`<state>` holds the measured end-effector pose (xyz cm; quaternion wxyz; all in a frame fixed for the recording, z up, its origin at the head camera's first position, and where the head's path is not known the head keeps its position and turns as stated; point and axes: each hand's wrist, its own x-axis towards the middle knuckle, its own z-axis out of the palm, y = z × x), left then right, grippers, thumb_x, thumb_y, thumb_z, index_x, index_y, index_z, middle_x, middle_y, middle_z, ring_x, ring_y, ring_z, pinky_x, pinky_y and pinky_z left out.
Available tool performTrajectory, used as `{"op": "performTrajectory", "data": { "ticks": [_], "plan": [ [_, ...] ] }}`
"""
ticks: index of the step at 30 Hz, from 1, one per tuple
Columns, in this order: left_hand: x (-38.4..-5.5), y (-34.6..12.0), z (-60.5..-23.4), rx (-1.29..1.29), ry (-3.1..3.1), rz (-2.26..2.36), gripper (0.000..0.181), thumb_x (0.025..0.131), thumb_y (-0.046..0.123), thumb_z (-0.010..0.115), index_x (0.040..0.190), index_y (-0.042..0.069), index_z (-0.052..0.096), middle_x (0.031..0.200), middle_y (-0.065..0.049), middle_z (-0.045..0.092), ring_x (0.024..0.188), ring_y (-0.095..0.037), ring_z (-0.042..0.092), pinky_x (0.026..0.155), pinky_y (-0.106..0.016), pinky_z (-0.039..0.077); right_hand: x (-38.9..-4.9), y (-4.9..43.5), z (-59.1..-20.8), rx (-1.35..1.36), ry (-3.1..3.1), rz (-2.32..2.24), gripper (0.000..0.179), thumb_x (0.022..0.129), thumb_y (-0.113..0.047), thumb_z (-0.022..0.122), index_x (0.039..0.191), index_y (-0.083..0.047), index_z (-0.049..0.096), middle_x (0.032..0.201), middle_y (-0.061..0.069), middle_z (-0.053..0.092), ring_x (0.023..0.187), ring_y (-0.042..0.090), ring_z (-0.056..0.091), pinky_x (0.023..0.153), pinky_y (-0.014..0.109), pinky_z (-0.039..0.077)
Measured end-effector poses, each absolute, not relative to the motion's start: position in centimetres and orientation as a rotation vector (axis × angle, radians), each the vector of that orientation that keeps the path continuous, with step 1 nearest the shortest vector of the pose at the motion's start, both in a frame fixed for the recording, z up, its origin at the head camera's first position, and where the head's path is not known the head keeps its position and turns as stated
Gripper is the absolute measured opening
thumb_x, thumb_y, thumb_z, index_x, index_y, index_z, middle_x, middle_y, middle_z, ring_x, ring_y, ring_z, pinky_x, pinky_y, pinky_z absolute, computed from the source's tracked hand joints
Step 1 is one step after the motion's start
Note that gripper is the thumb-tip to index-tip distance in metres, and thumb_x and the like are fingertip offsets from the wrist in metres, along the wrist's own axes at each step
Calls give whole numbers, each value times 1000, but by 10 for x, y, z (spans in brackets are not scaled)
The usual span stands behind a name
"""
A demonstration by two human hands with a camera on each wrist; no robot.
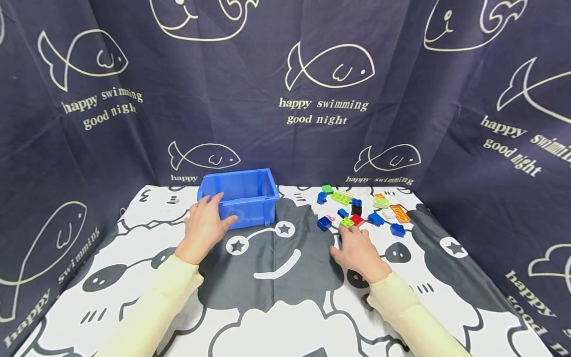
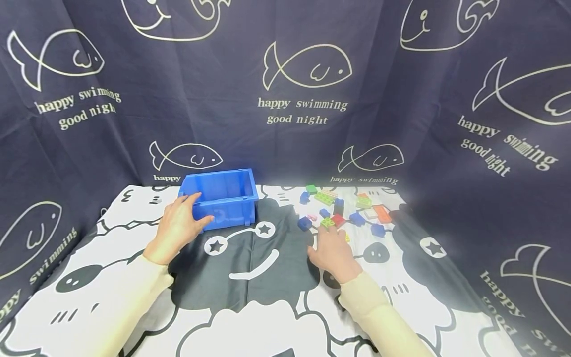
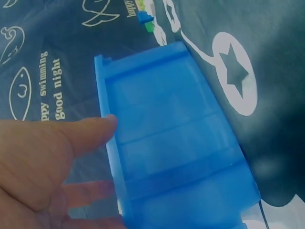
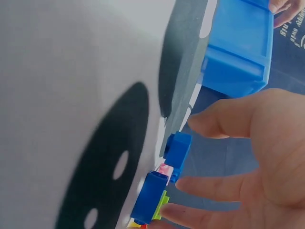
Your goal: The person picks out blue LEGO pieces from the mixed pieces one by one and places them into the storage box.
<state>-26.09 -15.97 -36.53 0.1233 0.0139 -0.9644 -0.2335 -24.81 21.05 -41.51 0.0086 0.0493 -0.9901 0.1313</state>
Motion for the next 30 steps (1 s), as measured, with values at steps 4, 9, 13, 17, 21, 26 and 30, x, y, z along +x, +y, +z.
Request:
{"op": "performTrajectory", "data": {
  "ticks": [4,9,13,17,21,26,30],
  "plan": [
    [-265,-164,-370,-18,-2748,-682,69,90,29,79,148,3,52,148,-31,51,132,-57,48,103,-70,41,-251,212,-417,141,-3099,421,68,90,-29,73,145,5,52,140,32,52,118,49,52,95,66,50],
    [-269,-169,-375,-94,-2642,-688,54,89,17,79,134,-7,61,127,-34,64,115,-55,61,99,-63,47,-255,214,-420,144,-3098,424,59,89,-25,73,139,5,59,137,33,54,111,47,55,93,62,51],
    [-270,-172,-377,-96,-2598,-725,44,90,11,76,128,-8,64,116,-33,68,110,-52,64,96,-61,48,-257,215,-419,126,-3110,430,55,89,-21,73,136,5,62,136,33,54,107,48,56,92,60,50],
    [-271,-176,-378,-82,-2559,-762,32,90,7,74,119,-7,69,110,-30,71,108,-51,66,94,-60,49,-257,216,-418,116,-3127,445,52,89,-17,72,135,6,62,134,35,53,106,48,55,90,59,51],
    [-273,-182,-380,-81,-2532,-778,22,91,5,72,111,-2,75,107,-26,74,105,-49,69,90,-59,52,-258,217,-418,138,-3115,454,49,88,-14,73,132,6,64,132,35,54,105,48,57,90,59,51],
    [-277,-189,-381,-111,-2552,-773,22,91,5,72,111,0,77,108,-23,76,107,-47,70,92,-58,52,-260,220,-417,187,-3089,458,44,87,-12,72,126,7,67,122,32,60,99,45,60,89,59,51],
    [-279,-193,-382,-127,-2569,-772,23,90,4,72,112,1,78,111,-23,75,108,-47,70,93,-58,51,-262,222,-417,227,-3077,447,37,84,-7,72,119,5,71,108,26,64,88,38,61,82,54,52]
  ]
}}
